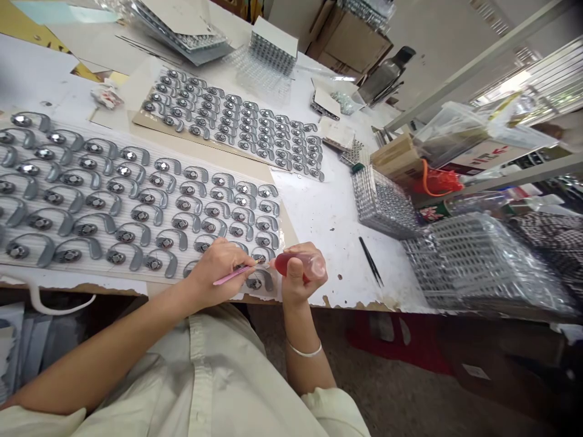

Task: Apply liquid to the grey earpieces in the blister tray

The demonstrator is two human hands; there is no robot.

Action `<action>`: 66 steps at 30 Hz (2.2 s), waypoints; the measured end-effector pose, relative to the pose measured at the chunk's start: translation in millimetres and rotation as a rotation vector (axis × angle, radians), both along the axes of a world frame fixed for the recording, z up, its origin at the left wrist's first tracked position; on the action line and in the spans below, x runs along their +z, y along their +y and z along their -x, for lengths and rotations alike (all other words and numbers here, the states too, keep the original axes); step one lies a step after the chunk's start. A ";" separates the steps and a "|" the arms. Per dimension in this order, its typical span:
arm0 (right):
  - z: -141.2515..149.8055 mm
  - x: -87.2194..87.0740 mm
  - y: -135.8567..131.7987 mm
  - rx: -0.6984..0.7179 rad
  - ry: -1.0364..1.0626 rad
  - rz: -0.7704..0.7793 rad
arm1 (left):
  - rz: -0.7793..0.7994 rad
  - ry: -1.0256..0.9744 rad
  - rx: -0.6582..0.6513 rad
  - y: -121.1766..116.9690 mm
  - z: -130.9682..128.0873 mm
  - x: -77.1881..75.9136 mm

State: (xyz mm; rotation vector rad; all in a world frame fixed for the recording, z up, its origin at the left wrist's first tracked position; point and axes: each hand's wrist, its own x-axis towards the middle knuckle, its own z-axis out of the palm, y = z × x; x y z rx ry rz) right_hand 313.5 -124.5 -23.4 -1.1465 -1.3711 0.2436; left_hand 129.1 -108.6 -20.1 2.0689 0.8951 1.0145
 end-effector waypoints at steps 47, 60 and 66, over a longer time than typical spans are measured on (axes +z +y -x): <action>-8.9 17.7 20.9 -0.225 0.792 -0.094 | -0.578 0.014 -0.033 -57.4 1.4 19.0; -30.8 28.1 25.2 0.035 1.000 0.357 | -0.625 0.010 0.174 -40.6 39.6 24.4; -35.4 44.5 3.4 0.248 0.907 0.476 | -0.674 0.033 0.230 -34.1 64.4 28.1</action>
